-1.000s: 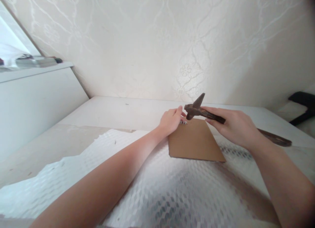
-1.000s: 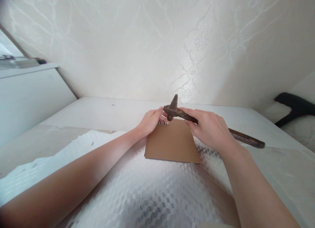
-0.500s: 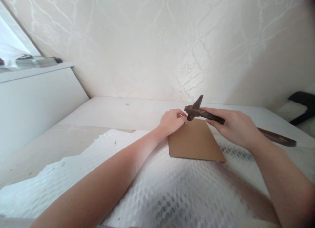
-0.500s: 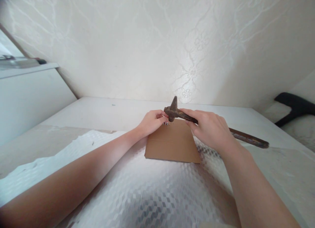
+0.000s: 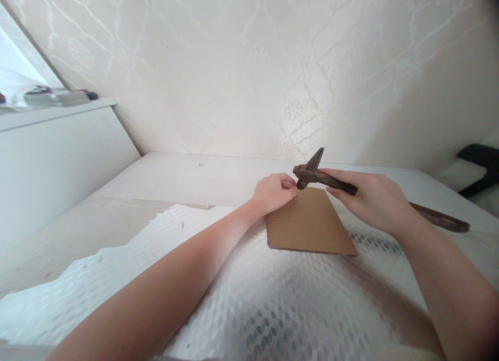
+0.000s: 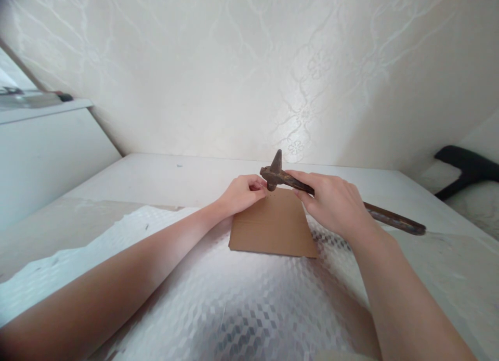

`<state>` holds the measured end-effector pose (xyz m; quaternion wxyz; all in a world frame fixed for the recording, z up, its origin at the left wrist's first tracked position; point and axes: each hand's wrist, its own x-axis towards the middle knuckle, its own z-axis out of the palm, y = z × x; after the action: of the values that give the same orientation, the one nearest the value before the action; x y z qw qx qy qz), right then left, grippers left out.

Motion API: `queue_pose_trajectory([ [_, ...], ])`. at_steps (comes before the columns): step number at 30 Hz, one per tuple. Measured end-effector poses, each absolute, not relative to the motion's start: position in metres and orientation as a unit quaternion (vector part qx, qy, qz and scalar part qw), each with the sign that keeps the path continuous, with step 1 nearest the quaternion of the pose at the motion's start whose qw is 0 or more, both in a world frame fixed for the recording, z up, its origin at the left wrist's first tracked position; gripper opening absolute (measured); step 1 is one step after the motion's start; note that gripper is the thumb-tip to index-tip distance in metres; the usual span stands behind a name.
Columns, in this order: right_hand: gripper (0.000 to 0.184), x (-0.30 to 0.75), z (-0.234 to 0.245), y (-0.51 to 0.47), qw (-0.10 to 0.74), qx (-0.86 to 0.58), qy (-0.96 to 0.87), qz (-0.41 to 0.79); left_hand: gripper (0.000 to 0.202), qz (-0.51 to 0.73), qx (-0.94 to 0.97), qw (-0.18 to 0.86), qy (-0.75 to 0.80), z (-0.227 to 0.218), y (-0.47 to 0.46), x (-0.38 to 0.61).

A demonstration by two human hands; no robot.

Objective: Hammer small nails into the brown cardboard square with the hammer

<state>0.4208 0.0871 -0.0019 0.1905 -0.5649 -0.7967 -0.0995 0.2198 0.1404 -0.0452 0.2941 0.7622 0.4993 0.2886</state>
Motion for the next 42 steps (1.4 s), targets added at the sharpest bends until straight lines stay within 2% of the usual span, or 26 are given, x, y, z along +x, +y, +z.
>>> queue_pose_trajectory([
  [29, 0.04, 0.4209, -0.0058, 0.0883, 0.191, -0.558, -0.806, -0.052, 0.029, 0.317, 0.741, 0.307, 0.506, -0.0461, 0.1432, 0.2209],
  [34, 0.041, 0.4239, -0.0018, 0.0891, 0.299, -0.575, -0.756, -0.086, 0.027, 0.313, 0.74, 0.302, 0.512, -0.0483, 0.1431, 0.2209],
  [36, 0.042, 0.4253, -0.0013, 0.0889, 0.317, -0.577, -0.748, -0.086, 0.027, 0.307, 0.743, 0.3, 0.514, -0.049, 0.1433, 0.2209],
  [40, 0.037, 0.4234, -0.0051, 0.0881, 0.232, -0.569, -0.787, -0.057, 0.026, 0.303, 0.747, 0.297, 0.512, -0.048, 0.1428, 0.221],
  [42, 0.035, 0.4228, -0.0057, 0.0886, 0.242, -0.57, -0.783, -0.058, 0.026, 0.307, 0.746, 0.298, 0.51, -0.0469, 0.1423, 0.221],
])
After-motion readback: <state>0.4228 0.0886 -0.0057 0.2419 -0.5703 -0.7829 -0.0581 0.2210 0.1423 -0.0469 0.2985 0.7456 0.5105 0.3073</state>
